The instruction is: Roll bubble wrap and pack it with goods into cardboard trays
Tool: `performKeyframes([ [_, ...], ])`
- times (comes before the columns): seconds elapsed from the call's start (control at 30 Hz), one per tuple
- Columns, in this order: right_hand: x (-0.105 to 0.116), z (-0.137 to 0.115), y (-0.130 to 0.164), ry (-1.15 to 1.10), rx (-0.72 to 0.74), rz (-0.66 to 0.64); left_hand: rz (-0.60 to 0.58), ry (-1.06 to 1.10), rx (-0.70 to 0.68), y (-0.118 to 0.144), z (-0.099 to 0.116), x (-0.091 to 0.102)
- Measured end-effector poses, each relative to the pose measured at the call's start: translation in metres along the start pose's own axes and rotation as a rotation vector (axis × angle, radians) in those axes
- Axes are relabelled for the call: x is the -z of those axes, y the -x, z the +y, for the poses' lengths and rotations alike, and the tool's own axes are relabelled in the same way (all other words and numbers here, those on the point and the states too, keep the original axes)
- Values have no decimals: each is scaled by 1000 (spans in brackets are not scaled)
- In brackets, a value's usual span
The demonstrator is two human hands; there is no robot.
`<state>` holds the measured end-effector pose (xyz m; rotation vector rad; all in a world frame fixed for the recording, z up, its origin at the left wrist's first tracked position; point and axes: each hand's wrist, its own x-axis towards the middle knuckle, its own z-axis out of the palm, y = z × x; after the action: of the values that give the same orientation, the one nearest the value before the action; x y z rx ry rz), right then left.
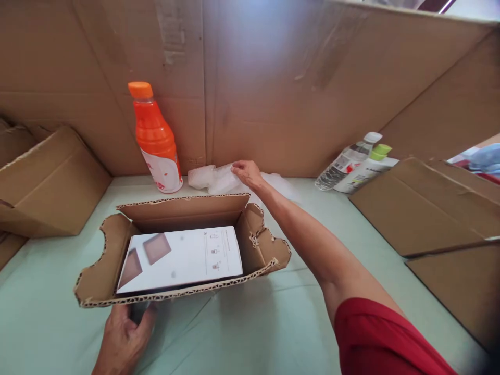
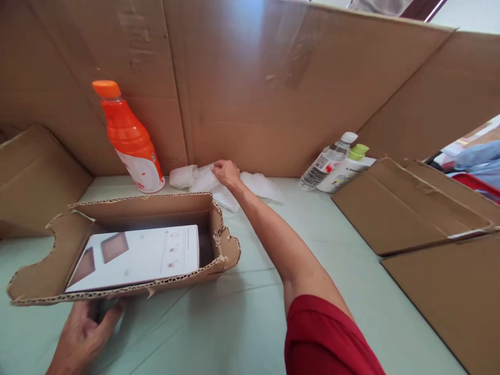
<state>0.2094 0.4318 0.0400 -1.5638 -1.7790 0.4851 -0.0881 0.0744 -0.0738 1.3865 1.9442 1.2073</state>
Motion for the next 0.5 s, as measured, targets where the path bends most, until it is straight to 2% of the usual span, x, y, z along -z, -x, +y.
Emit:
performKeyframes([
  [0.1, 31, -8, 16, 34, 53, 152, -5, -5, 24, -2, 5, 1],
  [0.17, 64, -9, 49, 92, 207, 291, -26, -9, 25, -6, 13, 2],
  [0.23, 94, -2, 99, 211, 393, 366, -46, -11, 23, -10, 23, 4],
  [0.3, 115, 11, 159, 350, 484, 258, -48, 3, 22, -13, 33, 6],
  [0.4, 129, 35, 251, 430, 517, -46, -46, 55, 13, -15, 39, 9],
  [0.43, 132, 41, 278, 418, 510, -96, -55, 81, 6, -15, 38, 9],
  [0.5, 135, 47, 322, 372, 465, -69, -78, 143, -10, -16, 37, 11],
])
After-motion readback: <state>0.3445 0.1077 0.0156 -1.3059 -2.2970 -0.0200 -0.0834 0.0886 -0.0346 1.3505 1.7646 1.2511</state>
